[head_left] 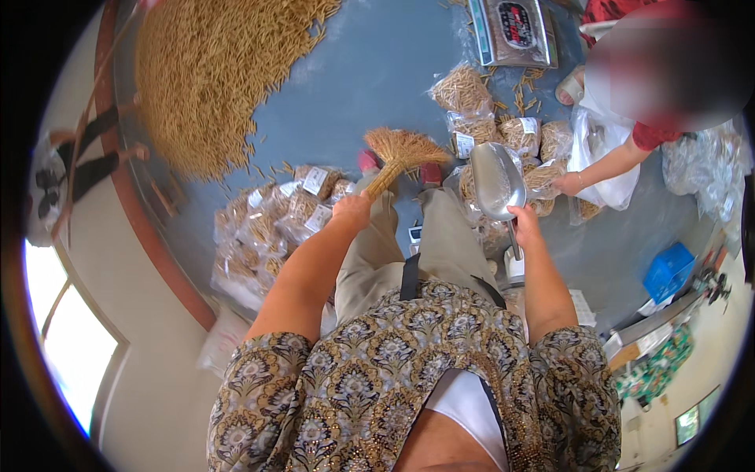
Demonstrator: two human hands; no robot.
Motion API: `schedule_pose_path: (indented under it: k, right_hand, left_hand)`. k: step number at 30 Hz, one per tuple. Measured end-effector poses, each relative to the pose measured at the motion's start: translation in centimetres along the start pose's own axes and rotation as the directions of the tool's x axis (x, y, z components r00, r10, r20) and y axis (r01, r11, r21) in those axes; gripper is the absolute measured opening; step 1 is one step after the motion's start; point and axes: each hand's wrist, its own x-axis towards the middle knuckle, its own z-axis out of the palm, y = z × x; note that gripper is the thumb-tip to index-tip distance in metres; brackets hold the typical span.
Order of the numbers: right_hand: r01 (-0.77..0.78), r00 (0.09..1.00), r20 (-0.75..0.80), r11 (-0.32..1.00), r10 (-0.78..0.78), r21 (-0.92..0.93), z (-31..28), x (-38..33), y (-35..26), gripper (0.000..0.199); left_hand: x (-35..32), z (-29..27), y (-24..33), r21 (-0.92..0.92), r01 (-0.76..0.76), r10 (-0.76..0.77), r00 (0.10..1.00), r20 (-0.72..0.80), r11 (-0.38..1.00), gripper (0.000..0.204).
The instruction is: The person sweeps scattered dried noodles from the floor using a broom and dustpan, then pours the collected noodles into a large white sack. The person also picks up stray noodles by hand and places them into the dustpan.
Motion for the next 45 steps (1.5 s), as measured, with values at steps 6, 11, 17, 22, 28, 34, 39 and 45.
schedule_pose_path:
  k: [6,11,17,22,28,34,39,45]
  right_hand:
    - [0.024,0.992,-0.128,0.988,-0.004,0.153,2.6,-2.3,0.5,0.036]
    - [0.120,0.972,-0.233,0.936,-0.042,0.330,8.0,-3.5,3.6,0.033]
    - [0.088,0.965,-0.261,0.889,0.037,0.450,17.0,-7.8,3.5,0.024]
    - [0.094,0.966,-0.257,0.890,0.027,0.447,20.0,-7.8,3.3,0.022]
    - [-0.059,0.956,-0.231,0.888,0.182,0.456,20.2,-8.0,5.5,0.023]
    - [-0.028,0.927,-0.288,0.810,0.240,0.586,19.6,-9.6,11.3,0.023]
    - [-0.010,0.944,-0.249,0.775,0.215,0.631,18.5,-11.0,18.4,0.024]
    - [0.063,0.947,-0.252,0.654,0.200,0.754,15.5,-14.0,28.4,0.025]
  left_hand:
    - [1.2,-5.6,-1.4,0.083,-0.003,0.003,1.000,-0.003,0.997,0.048]
    - [4.6,-10.4,-3.9,0.188,-0.093,0.077,0.993,0.087,0.978,0.044]
    - [1.9,-17.8,-12.0,0.250,-0.190,0.143,0.971,0.193,0.949,0.046]
    - [1.0,-21.6,-17.2,0.285,-0.144,0.107,0.984,0.142,0.948,0.081]
    - [4.4,-21.1,-17.0,0.272,-0.143,0.120,0.988,0.098,0.952,0.083]
    - [5.5,-14.9,-9.7,0.395,-0.208,0.129,0.968,0.217,0.895,0.066]
    - [3.6,-8.4,-6.3,0.479,-0.235,0.165,0.969,0.183,0.846,0.068]
    - [-2.1,-7.8,-6.0,0.607,-0.144,0.083,0.988,0.127,0.782,0.071]
